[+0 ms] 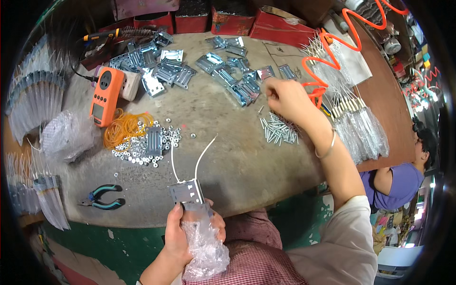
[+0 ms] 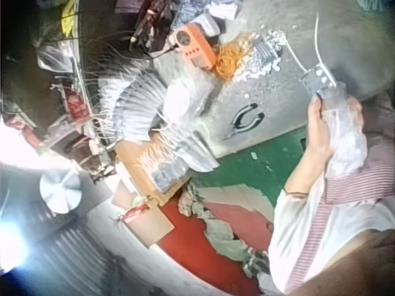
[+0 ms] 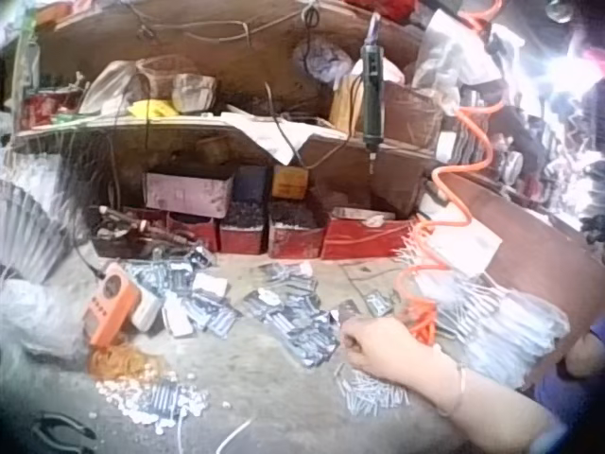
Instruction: Assembling small metal components using screws and a power screwdriver.
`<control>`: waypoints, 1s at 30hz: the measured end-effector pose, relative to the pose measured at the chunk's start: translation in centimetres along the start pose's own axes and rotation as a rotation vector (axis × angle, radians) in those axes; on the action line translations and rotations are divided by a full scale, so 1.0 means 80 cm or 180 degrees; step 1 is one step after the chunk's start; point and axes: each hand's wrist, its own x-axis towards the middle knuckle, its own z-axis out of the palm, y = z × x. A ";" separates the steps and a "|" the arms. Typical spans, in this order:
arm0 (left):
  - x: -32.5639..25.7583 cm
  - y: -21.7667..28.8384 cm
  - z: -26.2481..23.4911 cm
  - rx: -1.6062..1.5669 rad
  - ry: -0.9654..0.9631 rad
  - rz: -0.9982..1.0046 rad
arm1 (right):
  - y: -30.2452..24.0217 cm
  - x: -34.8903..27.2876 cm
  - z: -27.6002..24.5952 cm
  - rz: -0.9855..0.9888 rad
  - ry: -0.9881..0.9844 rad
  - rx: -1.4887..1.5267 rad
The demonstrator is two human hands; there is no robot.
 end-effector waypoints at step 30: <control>0.004 -0.022 0.056 0.2498 0.1573 0.0979 | -0.159 -0.171 -0.022 -0.0792 0.0189 0.3147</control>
